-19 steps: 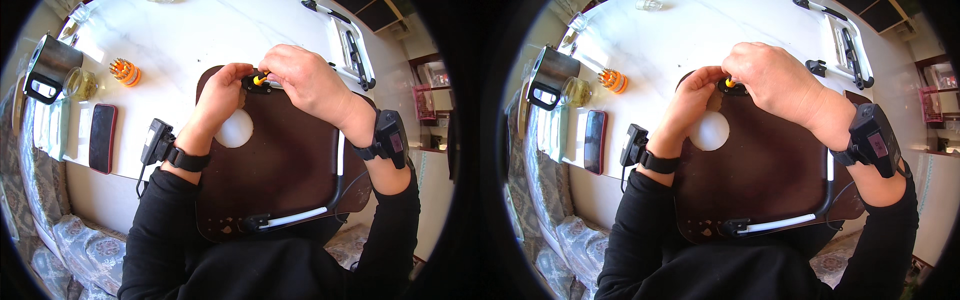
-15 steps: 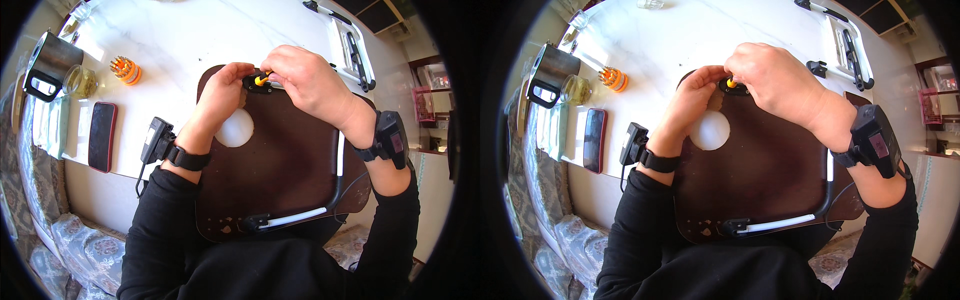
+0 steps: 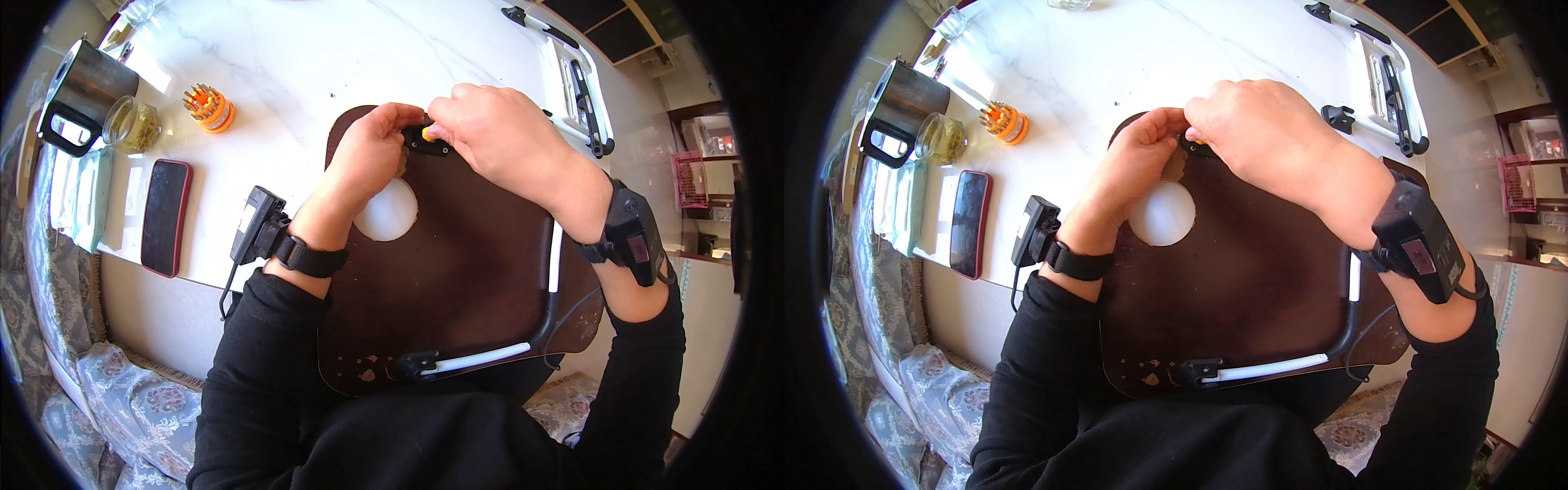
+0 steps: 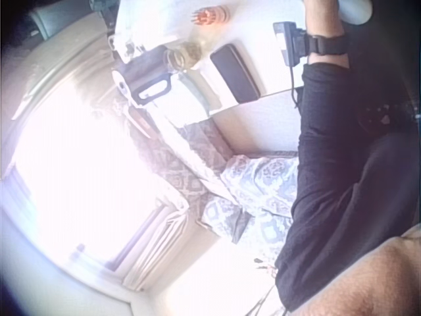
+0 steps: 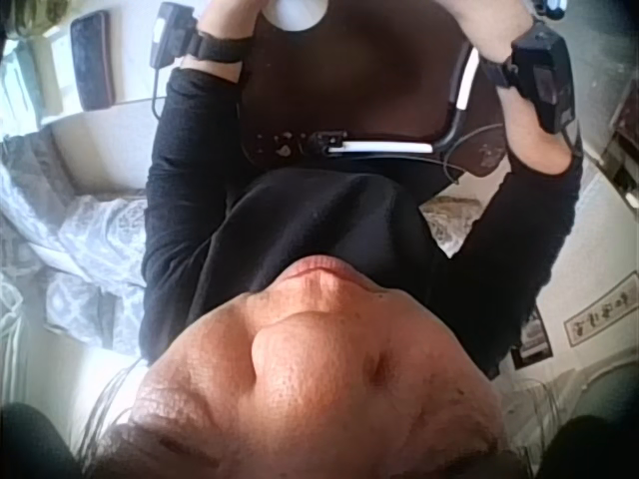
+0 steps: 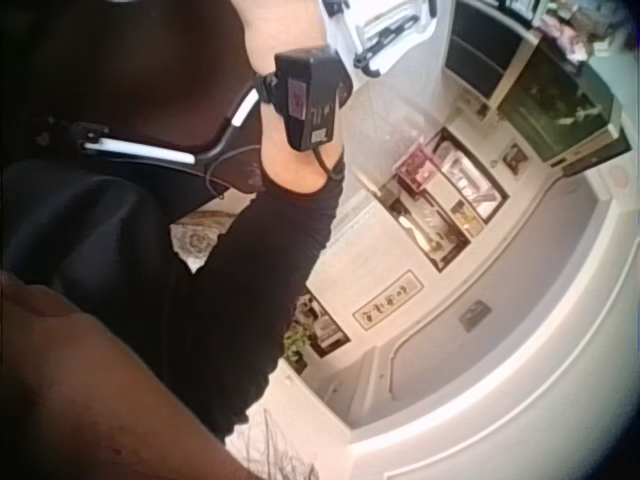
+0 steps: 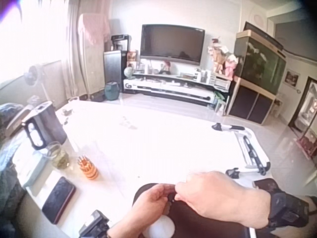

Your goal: The person uses a screwdriver to fasten screws into a brown board attached to a white frame. They tighten multiple screws, then remove the board and set it aside on the floor.

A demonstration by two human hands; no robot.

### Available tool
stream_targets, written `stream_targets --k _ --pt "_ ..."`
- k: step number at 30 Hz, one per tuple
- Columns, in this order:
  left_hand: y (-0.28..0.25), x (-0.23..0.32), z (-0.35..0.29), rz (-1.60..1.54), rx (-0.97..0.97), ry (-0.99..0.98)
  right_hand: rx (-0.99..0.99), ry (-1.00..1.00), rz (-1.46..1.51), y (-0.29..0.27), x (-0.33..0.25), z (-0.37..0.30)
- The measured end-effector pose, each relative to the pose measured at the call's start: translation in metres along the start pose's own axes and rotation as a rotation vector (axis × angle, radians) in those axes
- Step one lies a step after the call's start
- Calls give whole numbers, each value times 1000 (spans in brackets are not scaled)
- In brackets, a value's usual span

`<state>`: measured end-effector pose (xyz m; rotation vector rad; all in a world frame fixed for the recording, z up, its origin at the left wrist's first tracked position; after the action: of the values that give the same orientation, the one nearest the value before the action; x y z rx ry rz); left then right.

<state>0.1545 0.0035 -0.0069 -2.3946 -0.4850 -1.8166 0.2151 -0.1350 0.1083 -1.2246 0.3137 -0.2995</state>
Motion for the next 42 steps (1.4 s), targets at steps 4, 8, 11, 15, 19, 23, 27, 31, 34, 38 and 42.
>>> stream_targets --k 4,8,11,15,19,23,27,31,34,38,42 --pt "-2 1 2 120 -25 138 -220 83 -67 1 2 12" --pt "-2 -2 2 114 -41 113 -457 241 -43 7 13 38" --pt "-1 -2 2 123 -20 165 -594 348 114 11 20 54" --pt "-2 -6 4 89 -25 89 -671 397 151 19 24 56" --pt "-3 -8 5 120 -26 120 -577 204 38 23 20 49" --pt "-3 -3 1 176 -10 167 -508 -145 -91 22 6 56" --pt "-7 2 -3 292 18 62 -545 -97 -110 24 -12 59" --pt "-6 1 -1 217 5 106 -526 -401 -117 18 -13 58" --pt "-7 -6 3 186 -18 140 -576 -362 -49 22 -4 55" --pt "-5 -10 6 118 -71 166 -511 -640 -94 23 1 46" --pt "1 -8 4 240 52 244 -359 -560 -45 17 -1 48"
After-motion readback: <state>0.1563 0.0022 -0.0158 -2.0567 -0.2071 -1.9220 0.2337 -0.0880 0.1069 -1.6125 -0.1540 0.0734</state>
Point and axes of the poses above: each hand's wrist, its own z-axis towards the middle knuckle, its own y-axis out of the palm, x = y × z, the point moved 2 cm from there along z, towards the middle knuckle, and after that the axes turned 13 degrees about x, right-handed, at the moved point
